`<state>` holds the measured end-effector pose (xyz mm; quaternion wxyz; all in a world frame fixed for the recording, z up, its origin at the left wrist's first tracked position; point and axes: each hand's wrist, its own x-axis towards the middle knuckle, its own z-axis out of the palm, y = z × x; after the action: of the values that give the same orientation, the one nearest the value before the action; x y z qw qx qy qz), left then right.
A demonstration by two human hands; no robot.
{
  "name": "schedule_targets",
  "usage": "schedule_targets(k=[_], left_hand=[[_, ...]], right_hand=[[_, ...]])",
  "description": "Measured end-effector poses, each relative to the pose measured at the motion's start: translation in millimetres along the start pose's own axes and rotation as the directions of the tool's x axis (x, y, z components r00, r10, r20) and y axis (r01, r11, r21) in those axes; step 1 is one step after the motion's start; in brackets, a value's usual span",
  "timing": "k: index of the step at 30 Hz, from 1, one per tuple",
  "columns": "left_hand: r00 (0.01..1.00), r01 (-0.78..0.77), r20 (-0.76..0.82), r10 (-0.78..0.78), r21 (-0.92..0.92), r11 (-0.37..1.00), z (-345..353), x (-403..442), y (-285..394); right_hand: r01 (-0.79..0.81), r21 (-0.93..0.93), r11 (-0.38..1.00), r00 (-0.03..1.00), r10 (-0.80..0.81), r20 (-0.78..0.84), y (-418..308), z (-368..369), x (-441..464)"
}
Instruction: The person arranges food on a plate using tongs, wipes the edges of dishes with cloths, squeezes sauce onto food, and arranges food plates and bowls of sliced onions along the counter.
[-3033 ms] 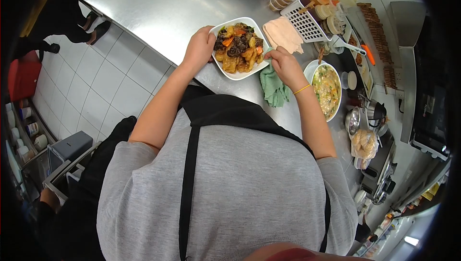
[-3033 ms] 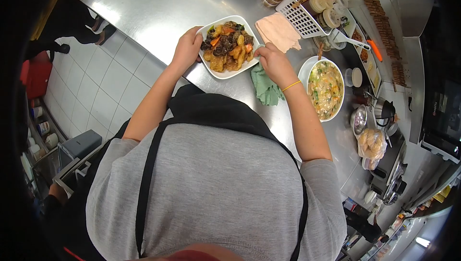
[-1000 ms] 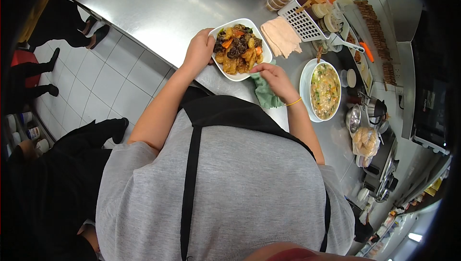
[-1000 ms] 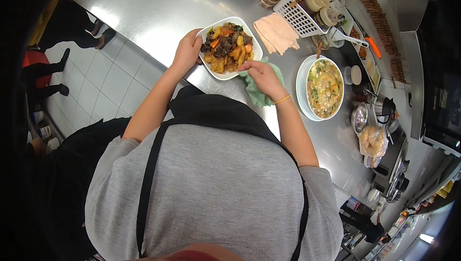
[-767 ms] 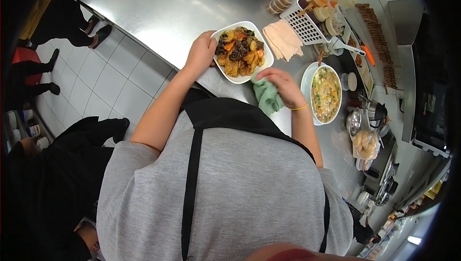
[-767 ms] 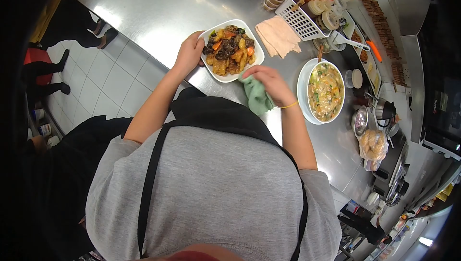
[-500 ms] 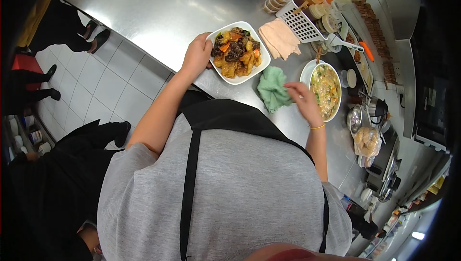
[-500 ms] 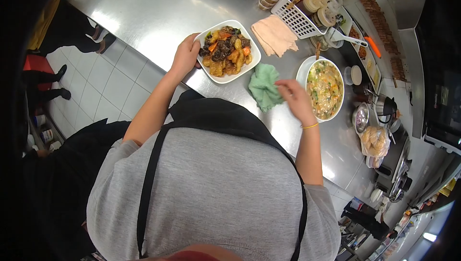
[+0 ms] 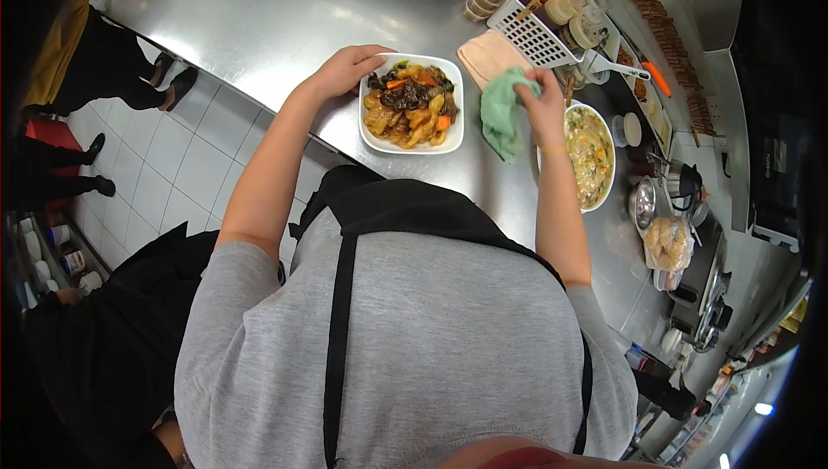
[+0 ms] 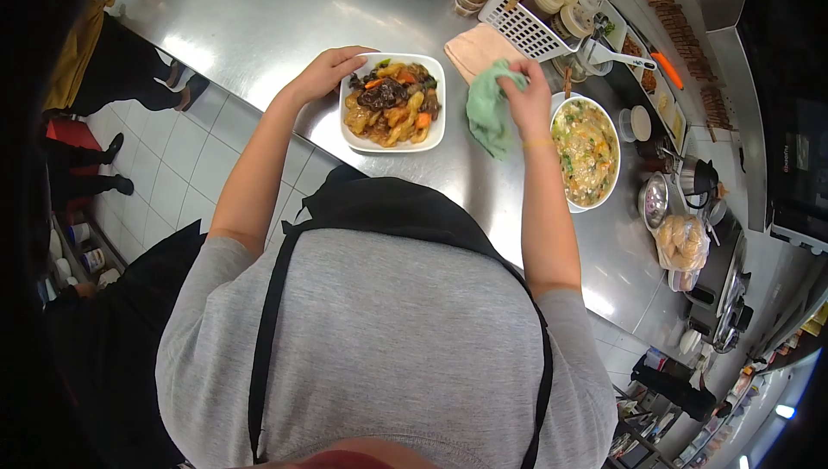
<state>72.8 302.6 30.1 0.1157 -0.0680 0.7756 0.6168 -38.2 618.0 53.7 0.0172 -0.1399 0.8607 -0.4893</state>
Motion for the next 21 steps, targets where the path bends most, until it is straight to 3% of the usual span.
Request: schedule_targets(k=[1, 2, 3, 4, 5, 7, 9, 11, 12, 16, 19, 21], left_hand=[[0.999, -0.027, 0.045, 0.025, 0.050, 0.998, -0.3, 8.3, -0.6], [0.980, -0.193, 0.060, 0.187, 0.098, 0.976, 0.1, 16.6, -10.2], [0.981, -0.193, 0.053, 0.189, 0.096, 0.976, 0.4, 18.9, -11.7], [0.981, -0.183, 0.078, 0.176, 0.096, 0.978, 1.6, 21.3, -10.5], [0.982, -0.172, 0.102, 0.162, 0.096, 0.980, 2.5, 22.6, -10.2], [0.985, -0.151, 0.103, 0.141, 0.088, 0.985, 1.1, 21.3, -11.2], [0.980, -0.168, 0.118, 0.160, 0.064, 0.984, 2.2, 26.4, -17.4], [0.983, -0.152, 0.109, 0.144, 0.066, 0.986, 3.2, 25.9, -19.6], [0.985, -0.143, 0.106, 0.134, 0.073, 0.987, 2.9, 25.4, -18.0], [0.983, -0.153, 0.117, 0.143, 0.073, 0.986, 3.7, 24.5, -10.2], [0.981, -0.161, 0.121, 0.151, 0.070, 0.985, 3.3, 22.4, -9.4], [0.984, -0.155, 0.104, 0.146, 0.081, 0.985, 4.0, 24.0, -11.6]], right_hand=[[0.068, -0.038, 0.997, 0.997, -0.067, 0.041, -1.1, 10.8, 17.0], [0.142, -0.074, 0.987, 0.987, -0.135, 0.087, -6.9, 26.4, 26.6], [0.281, -0.083, 0.956, 0.955, -0.270, 0.121, -9.2, 42.1, 33.8], [0.227, -0.086, 0.970, 0.944, -0.197, 0.265, -17.7, 54.4, 37.4], [0.233, -0.085, 0.969, 0.940, -0.203, 0.274, -25.3, 63.7, 36.8], [0.352, -0.147, 0.924, 0.832, -0.238, 0.501, -46.8, 78.1, 27.9], [0.398, -0.116, 0.910, 0.825, -0.299, 0.480, -48.0, 83.4, 24.2], [0.296, 0.073, 0.952, 0.811, -0.291, 0.508, -44.4, 81.5, 22.7], [0.178, 0.098, 0.979, 0.824, -0.203, 0.530, -44.8, 77.5, 22.2], [0.167, 0.161, 0.973, 0.827, -0.227, 0.514, -35.2, 78.4, 20.8], [0.280, 0.133, 0.951, 0.865, -0.310, 0.394, -41.3, 87.3, 18.9], [0.505, -0.064, 0.861, 0.798, -0.438, 0.413, -45.1, 90.0, 16.6]])
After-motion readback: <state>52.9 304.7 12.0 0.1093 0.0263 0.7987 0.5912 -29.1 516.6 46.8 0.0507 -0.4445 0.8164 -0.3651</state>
